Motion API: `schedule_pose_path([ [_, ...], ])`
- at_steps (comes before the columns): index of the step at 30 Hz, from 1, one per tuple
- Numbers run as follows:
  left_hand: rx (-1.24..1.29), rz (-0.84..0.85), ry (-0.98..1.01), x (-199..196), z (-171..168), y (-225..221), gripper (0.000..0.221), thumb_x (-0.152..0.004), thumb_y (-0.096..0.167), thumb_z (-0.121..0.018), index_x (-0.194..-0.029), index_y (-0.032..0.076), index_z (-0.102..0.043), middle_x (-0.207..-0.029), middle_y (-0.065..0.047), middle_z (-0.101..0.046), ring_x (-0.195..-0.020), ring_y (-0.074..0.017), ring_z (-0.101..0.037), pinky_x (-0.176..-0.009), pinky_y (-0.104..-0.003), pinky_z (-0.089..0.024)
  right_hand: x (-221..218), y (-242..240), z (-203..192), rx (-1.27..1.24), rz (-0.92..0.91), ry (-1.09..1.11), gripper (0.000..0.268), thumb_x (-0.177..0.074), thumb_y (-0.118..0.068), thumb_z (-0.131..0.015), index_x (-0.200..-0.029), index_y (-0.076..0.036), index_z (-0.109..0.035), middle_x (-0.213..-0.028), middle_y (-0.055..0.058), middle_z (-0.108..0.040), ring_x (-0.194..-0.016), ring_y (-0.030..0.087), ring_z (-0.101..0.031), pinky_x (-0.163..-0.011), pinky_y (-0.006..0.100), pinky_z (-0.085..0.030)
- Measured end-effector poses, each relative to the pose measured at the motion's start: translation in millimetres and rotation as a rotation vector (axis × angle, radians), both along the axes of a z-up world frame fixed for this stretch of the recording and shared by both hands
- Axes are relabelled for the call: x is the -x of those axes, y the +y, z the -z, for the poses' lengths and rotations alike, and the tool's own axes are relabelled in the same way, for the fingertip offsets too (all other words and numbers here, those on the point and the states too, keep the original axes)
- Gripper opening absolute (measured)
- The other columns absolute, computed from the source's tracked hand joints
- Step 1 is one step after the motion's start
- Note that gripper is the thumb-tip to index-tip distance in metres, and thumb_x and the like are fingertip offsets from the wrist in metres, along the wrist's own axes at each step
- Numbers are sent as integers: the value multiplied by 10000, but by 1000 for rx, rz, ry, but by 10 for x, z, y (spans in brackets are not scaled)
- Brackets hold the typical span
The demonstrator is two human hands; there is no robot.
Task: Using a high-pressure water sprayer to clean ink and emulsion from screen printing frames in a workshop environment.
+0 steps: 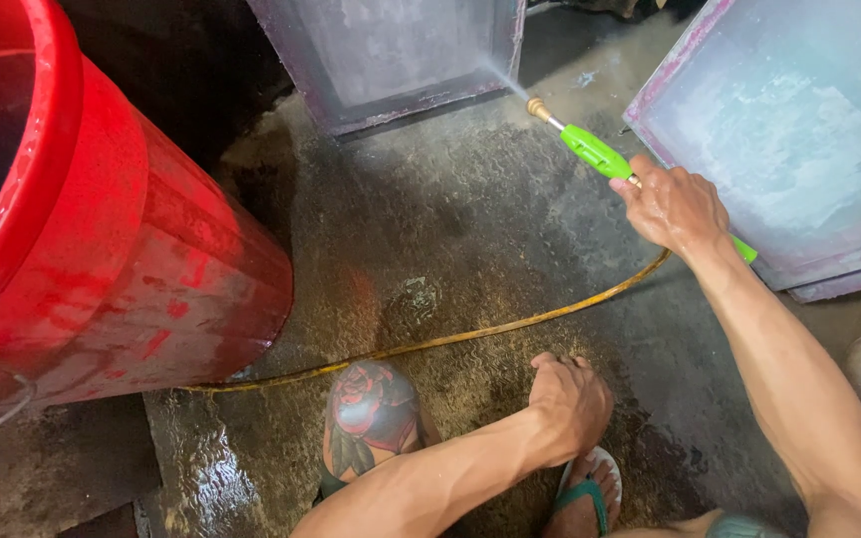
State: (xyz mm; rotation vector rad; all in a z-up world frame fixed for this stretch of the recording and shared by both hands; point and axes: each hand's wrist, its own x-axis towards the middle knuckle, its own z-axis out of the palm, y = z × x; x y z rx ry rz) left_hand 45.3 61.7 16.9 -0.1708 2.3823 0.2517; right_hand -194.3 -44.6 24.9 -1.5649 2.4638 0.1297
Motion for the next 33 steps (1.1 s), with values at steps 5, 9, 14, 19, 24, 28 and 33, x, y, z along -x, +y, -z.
schedule_pose_path([
  [5,29,-16,27,-15,28,7,560,-1115,214,-211,-1570,-102,-289,-1508,-370,-441,-1275,-525,-552,-1014,-663,-463,13,-4,48,0,-6,3,393,-1125,-458,-439,-1185,-84,-542,-965,294,-730,-859,577,-673,-712,634,-530],
  [9,34,16,47,-53,-18,-16,538,-1130,209,-233,-1556,-110,-308,-1450,-386,-492,-1229,-513,-595,-1001,-635,-506,-11,-1,49,-14,16,2,392,-1120,-491,-427,-1178,-111,-507,-954,280,-730,-874,581,-673,-727,628,-524],
  [14,14,-11,20,-37,-90,-34,560,-1125,229,-259,-1580,-97,-284,-1506,-372,-446,-1288,-516,-550,-1029,-622,-479,-33,-5,51,8,-12,11,385,-1126,-476,-428,-1176,-105,-516,-903,278,-727,-822,563,-678,-697,623,-531],
  [19,26,52,34,-22,19,3,561,-1093,194,-232,-1572,-94,-266,-1524,-389,-394,-1283,-567,-520,-992,-671,-475,-66,-17,98,27,-57,36,382,-1110,-489,-469,-1142,-113,-525,-915,258,-747,-850,563,-697,-697,640,-560],
  [24,24,0,43,-60,-83,-24,593,-1128,272,-222,-1574,-117,-269,-1492,-392,-445,-1277,-539,-551,-1023,-636,-487,-130,-44,77,-26,-63,52,396,-1121,-511,-413,-1179,-132,-511,-871,232,-747,-831,523,-713,-692,605,-570],
  [28,31,13,42,-9,40,23,570,-1115,241,-222,-1589,-73,-263,-1561,-367,-368,-1328,-549,-491,-1026,-669,-461,-193,-44,102,55,-178,70,337,-1137,-444,-460,-1130,-111,-514,-684,155,-702,-580,406,-685,-562,545,-586],
  [33,18,-7,33,-23,-100,-14,574,-1147,254,-232,-1581,-120,-253,-1497,-392,-439,-1272,-526,-565,-1028,-617,-499,-290,-60,103,50,-231,82,321,-1145,-434,-440,-1132,-119,-501,-610,101,-610,-483,323,-592,-435,442,-539],
])
